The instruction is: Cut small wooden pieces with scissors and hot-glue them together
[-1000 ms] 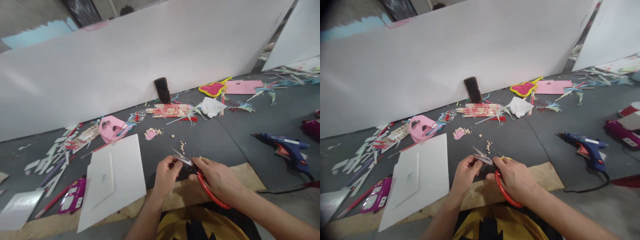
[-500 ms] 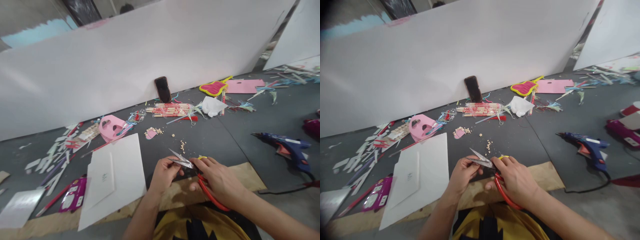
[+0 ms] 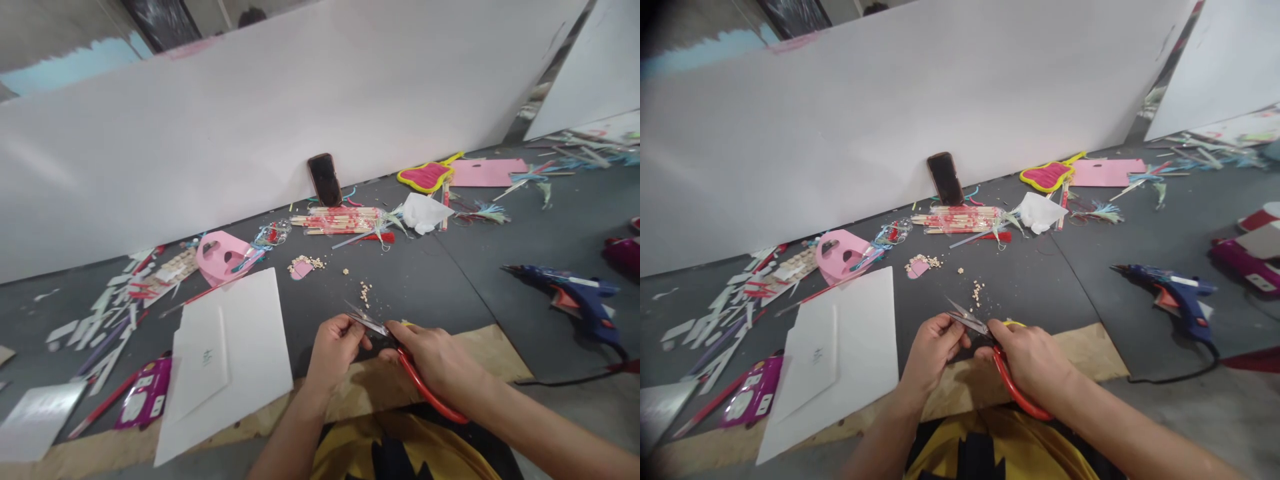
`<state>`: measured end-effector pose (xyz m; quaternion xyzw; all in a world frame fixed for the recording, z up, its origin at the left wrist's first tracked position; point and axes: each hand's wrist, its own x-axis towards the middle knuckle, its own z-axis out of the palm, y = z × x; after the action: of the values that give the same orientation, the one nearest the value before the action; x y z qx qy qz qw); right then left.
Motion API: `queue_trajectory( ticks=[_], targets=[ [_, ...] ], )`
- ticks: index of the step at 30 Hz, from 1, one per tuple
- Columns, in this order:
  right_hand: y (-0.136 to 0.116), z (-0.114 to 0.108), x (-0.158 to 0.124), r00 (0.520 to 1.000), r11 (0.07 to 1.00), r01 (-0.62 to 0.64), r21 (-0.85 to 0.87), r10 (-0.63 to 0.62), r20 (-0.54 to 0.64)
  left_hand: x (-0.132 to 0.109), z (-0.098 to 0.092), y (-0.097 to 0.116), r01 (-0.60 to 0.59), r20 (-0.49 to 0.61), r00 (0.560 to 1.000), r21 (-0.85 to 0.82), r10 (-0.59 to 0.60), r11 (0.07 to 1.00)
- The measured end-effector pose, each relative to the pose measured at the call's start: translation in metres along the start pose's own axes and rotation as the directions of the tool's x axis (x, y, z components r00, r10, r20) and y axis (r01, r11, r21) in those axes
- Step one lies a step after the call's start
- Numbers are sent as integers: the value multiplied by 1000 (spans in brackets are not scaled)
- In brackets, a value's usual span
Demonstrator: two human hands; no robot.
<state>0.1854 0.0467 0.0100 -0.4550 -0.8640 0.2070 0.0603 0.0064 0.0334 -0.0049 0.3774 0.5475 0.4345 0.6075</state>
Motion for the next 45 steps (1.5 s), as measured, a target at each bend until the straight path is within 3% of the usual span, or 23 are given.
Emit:
queue_trajectory(
  ticks=[8, 16, 23, 32, 35, 40, 45],
  targets=[
    [-2, -5, -1, 1000, 1000, -19, -5, 19, 6, -2, 5, -1, -144, -125, 979, 113, 158, 983],
    [-2, -3, -4, 997, 997, 72, 29, -71, -41, -4, 0, 10, -38, 8, 999, 61, 37, 997],
    [-6, 2, 0, 998, 1000, -10, -28, 11, 59, -1, 0, -3, 3, -42, 999, -3, -3, 1000],
    [-11, -4, 2, 990, 993, -37, 110, 22, 138, -2, -2, -2, -16, -84, 996, -12, 15, 1000],
    [-11, -8, 3, 990, 996, -47, 80, 35, 136, 0, -5, -2, -19, -65, 998, -10, 19, 1000],
    [-8, -10, 4, 1000, 999, 14, -35, -13, 26, -2, -7, 0, 30, 11, 1000, -77, -29, 997],
    [-6, -7, 1, 997, 997, 72, 33, -73, 33, -5, -7, 8, 55, 100, 994, -105, -44, 993]
  ],
)
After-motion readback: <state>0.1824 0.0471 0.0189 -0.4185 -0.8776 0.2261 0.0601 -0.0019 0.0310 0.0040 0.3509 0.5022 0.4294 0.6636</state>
